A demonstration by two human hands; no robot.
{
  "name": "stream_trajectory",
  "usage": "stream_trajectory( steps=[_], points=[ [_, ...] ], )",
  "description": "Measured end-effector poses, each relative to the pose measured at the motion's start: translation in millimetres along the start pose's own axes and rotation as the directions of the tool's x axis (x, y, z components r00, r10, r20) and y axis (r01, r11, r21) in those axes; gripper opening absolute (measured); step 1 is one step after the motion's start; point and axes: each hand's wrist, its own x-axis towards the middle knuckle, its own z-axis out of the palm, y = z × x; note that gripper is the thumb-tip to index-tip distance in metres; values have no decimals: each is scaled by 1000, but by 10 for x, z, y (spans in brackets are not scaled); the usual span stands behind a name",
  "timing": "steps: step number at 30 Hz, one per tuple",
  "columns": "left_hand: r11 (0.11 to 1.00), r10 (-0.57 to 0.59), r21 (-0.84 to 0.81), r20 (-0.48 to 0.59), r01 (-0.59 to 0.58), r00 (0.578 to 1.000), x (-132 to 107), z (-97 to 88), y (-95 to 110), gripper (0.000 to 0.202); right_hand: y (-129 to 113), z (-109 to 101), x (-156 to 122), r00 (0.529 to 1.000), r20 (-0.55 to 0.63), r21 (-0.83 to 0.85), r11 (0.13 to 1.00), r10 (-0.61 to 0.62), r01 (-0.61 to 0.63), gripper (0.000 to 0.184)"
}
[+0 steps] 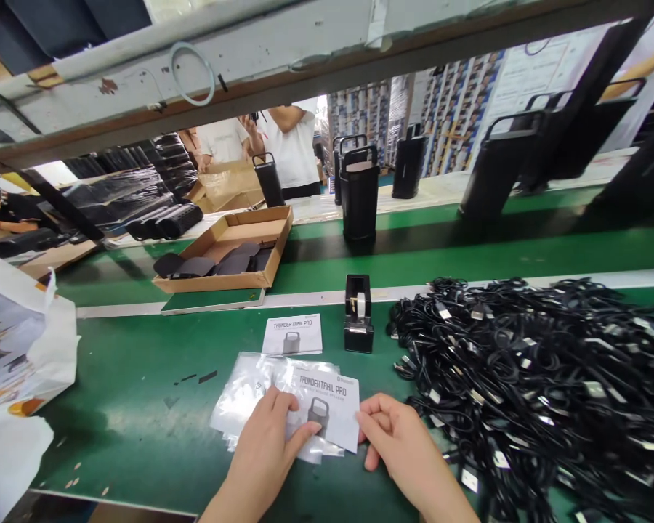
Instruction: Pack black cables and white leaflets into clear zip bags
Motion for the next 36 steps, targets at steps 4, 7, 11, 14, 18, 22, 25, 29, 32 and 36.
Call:
stream_trajectory(
  steps=[4, 7, 11, 14, 18, 22, 25, 29, 32, 36],
  points=[
    [978, -27, 206, -25, 32, 999, 81, 0, 31, 5, 69, -2, 10, 1000, 6, -34, 999, -11, 12, 33],
    [962, 25, 272, -50, -11, 998, 80, 1, 21, 16, 99, 10, 15, 999, 26, -51, 998, -24, 25, 33],
    [991, 106, 95, -88, -98, 990, 17, -36, 24, 18, 37, 126, 32, 996, 59, -65, 995, -67, 71, 30],
    [974, 179, -125, -89, -189, 980, -16, -82, 78, 18, -75, 340, 88, 989, 79, -120, 984, -126, 135, 22],
    [919, 254, -297, -54, -259, 966, -3, -112, 123, 18, -264, 582, 176, 966, 17, -309, 918, -257, 250, 12],
    [929, 197, -308, -60, -206, 978, 44, -24, 30, 20, -410, 256, 120, 933, -98, -534, 809, -347, 245, 15],
    [943, 172, -275, -84, -189, 982, 68, 88, -51, 21, -399, -410, 29, 843, -362, -654, 753, -397, 73, 34],
    [945, 179, -257, -111, -203, 977, 80, 181, -57, 19, -260, -1143, 55, 625, -413, -900, 404, -663, -166, 47],
    [942, 187, -262, -105, -208, 977, 78, 194, -21, 19, -205, -1174, 150, 640, -232, -956, 292, -732, -12, 47],
    [935, 199, -284, -84, -215, 976, 61, 169, -1, 19, -226, -780, 202, 685, -42, -941, 260, -727, 218, 29]
  ],
)
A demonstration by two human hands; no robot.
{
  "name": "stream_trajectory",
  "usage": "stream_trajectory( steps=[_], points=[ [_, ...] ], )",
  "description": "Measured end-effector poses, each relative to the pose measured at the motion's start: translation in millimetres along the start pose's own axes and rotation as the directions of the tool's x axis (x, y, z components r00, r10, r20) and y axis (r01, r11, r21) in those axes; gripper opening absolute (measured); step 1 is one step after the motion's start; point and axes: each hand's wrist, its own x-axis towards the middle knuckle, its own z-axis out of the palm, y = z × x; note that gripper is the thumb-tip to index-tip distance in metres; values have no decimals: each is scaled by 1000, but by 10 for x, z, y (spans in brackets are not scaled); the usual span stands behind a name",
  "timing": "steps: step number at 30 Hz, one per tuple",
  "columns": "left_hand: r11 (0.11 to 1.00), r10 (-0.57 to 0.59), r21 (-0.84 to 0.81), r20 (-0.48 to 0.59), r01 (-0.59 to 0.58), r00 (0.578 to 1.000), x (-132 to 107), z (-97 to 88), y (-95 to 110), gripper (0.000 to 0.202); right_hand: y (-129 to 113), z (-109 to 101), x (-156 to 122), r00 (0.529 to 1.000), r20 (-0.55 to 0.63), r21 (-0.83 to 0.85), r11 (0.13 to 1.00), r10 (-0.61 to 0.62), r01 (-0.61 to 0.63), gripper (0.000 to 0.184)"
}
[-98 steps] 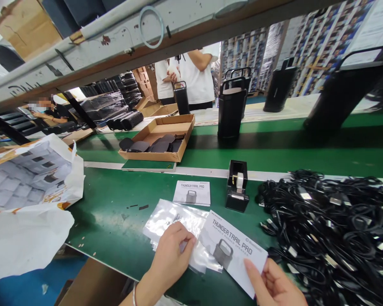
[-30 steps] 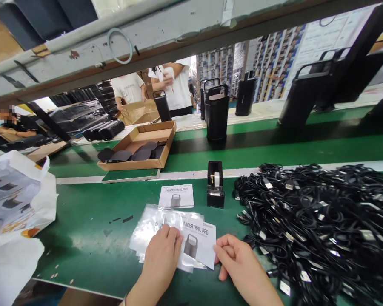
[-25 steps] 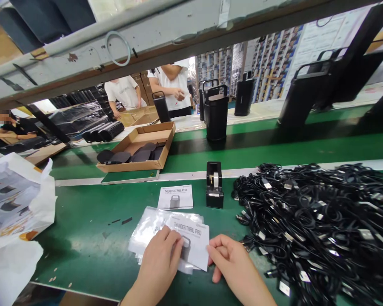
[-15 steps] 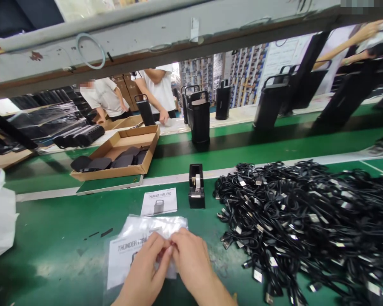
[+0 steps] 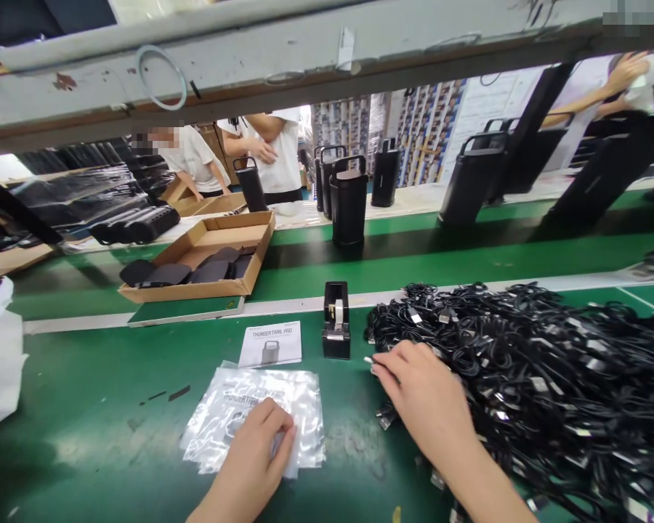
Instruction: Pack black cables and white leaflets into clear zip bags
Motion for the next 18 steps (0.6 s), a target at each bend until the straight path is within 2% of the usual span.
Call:
stream_trajectory(
  steps=[2, 4, 7, 9, 12, 14, 16, 18],
  points=[
    [1000, -5, -3, 7, 5, 1000, -9, -20, 7, 18, -145, 38, -19, 992, 81, 89, 992, -101, 93, 18],
    [1000, -13, -5, 10, 13, 1000, -15, -45, 14, 17, -177, 48, -60, 977, 148, 157, 979, -156, 132, 21],
    [999, -29, -18, 20, 30, 999, -16, -94, 33, 16, -83, 51, -122, 976, 181, 152, 984, -123, 96, 24],
    [999, -42, -26, 39, 43, 998, -10, -132, 54, 14, -35, 71, -136, 971, 196, 113, 987, -135, 115, 24],
    [997, -67, -31, 66, 69, 996, -4, -181, 88, 13, -83, 111, -110, 943, 280, 97, 982, -182, 161, 25],
    [995, -90, -40, 68, 92, 994, -7, -194, 102, 14, -170, 118, -90, 930, 314, 112, 980, -190, 162, 18],
    [991, -114, -57, 64, 118, 991, -15, -191, 105, 15, -273, 105, -94, 937, 307, 179, 977, -166, 114, 18],
    [988, -130, -76, 63, 135, 989, -20, -181, 100, 15, -390, 96, -131, 946, 318, 349, 935, -59, -58, 25]
  ],
)
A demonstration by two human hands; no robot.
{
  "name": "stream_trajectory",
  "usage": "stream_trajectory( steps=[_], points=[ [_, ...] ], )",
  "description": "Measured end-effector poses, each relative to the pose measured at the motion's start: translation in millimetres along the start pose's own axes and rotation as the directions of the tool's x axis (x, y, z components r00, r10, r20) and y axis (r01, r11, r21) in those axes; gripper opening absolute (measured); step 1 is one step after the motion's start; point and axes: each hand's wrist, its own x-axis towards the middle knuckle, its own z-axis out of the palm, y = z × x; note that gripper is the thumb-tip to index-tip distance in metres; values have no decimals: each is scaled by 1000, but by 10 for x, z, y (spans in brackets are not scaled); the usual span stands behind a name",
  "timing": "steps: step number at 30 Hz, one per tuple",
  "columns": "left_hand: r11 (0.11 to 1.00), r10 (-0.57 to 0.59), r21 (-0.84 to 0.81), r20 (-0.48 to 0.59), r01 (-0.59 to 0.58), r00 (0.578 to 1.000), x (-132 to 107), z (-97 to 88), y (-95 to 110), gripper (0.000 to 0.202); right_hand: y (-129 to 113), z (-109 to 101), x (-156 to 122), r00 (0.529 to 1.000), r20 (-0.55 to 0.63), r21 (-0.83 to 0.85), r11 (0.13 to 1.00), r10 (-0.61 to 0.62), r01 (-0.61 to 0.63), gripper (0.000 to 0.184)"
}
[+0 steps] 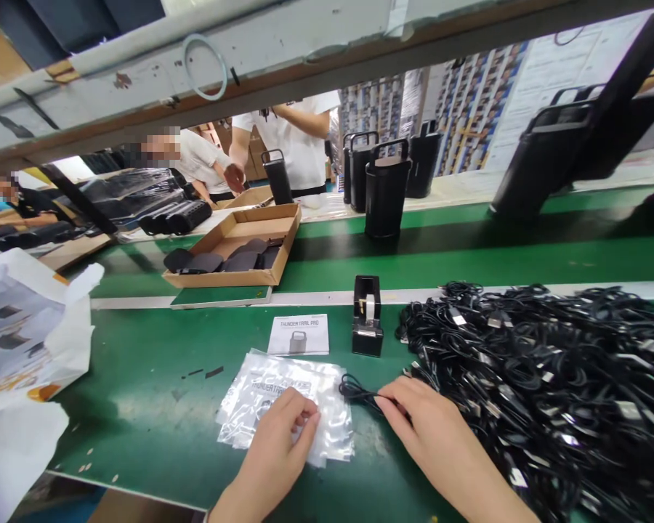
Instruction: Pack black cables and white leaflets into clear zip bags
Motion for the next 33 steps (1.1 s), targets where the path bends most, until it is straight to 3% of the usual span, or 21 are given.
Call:
stream_trajectory(
  steps=[3, 6, 12, 16, 19, 23, 29, 33],
  points=[
    [1000, -20, -5, -12, 20, 1000, 6, 12, -5, 15, -161, 122, -53, 980, 116, 306, 932, 164, -192, 31],
    [999, -49, -21, -24, 49, 999, 8, 14, 1, 16, -259, 240, -65, 961, 215, 222, 950, 171, -219, 32],
    [999, -15, -32, -62, 13, 998, -69, -25, 48, 16, -270, 255, -39, 967, 203, 85, 981, 153, -173, 33],
    [998, 24, -53, -144, -32, 989, -115, -124, 112, 14, -325, 204, -36, 965, 195, 60, 980, 173, -188, 33],
    [995, 35, -88, -133, -47, 991, -126, -166, 136, 14, -391, 137, -15, 962, 192, 111, 970, 193, -216, 27],
    [990, 31, -131, -141, -50, 990, -146, -88, 118, 14, -457, 116, 66, 945, 196, 245, 920, 262, -306, 22],
    [974, 1, -217, -290, -67, 957, -173, 83, 102, 10, -586, 459, 131, 907, 243, 498, 758, 344, -421, 34],
    [957, -46, -284, -331, -53, 942, -119, 76, 111, 10, -722, 530, 91, 919, 273, 568, 723, 285, -394, 43]
  ],
)
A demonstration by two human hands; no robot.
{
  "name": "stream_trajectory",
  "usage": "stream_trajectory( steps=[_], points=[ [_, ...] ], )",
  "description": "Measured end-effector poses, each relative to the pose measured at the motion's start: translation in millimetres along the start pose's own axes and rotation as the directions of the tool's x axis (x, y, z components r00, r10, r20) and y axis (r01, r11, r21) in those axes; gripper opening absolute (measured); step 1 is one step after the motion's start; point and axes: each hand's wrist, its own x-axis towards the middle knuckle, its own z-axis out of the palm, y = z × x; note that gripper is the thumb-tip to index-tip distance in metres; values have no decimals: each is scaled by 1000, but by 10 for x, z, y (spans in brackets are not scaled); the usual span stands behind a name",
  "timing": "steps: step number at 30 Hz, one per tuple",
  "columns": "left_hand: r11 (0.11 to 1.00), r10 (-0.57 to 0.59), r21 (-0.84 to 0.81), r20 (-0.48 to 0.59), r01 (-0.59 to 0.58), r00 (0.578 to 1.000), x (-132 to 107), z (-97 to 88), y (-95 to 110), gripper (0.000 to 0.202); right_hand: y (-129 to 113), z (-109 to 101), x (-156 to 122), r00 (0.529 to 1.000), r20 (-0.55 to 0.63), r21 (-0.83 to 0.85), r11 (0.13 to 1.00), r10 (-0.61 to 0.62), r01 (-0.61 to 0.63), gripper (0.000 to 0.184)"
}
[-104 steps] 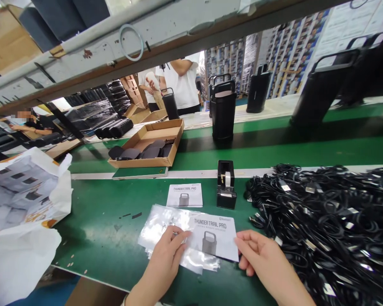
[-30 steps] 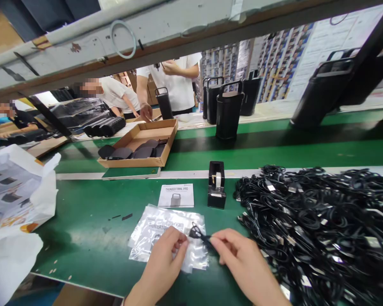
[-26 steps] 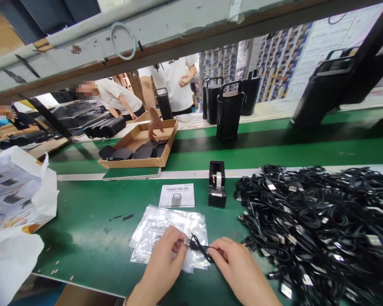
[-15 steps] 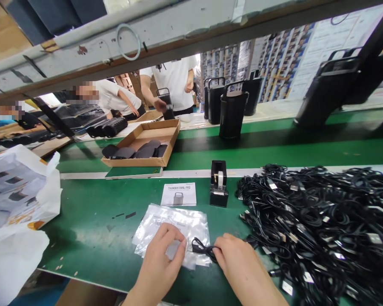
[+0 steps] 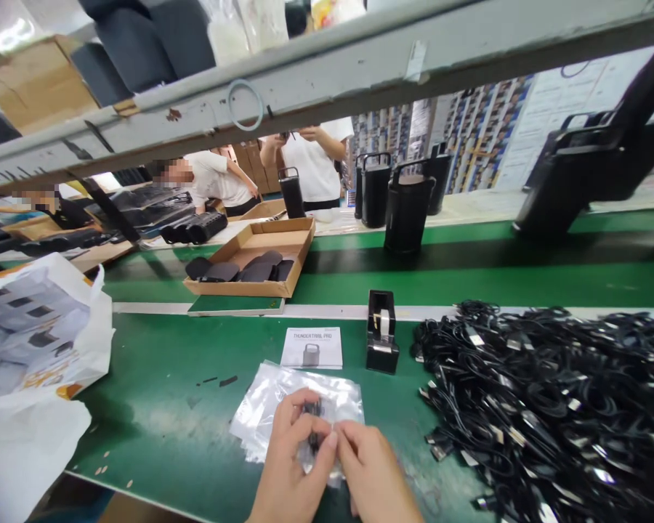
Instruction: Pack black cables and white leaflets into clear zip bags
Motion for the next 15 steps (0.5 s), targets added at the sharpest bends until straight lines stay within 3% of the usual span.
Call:
stream_trajectory(
  steps=[4, 7, 10, 13, 15],
  points=[
    [992, -80, -100, -100, 70, 992, 222, -185, 61, 11, -381, -103, -28, 976, 115, -78, 978, -183, 193, 36],
    [970, -121, -226, -127, 90, 985, 441, -480, 114, 20, -869, -189, 82, 886, 270, -267, 854, -378, 446, 22],
    [928, -136, -363, -132, 79, 982, 599, -782, 89, 30, -1369, -267, 289, 829, 358, -319, 779, -429, 540, 21],
    [865, -138, -494, -75, 84, 988, 663, -961, -40, 53, -1748, -390, 471, 768, 465, -281, 750, -440, 599, 28],
    [795, -149, -588, 48, 148, 988, 666, -988, -144, 68, -1901, -486, 517, 734, 531, -252, 749, -423, 613, 32]
  ],
)
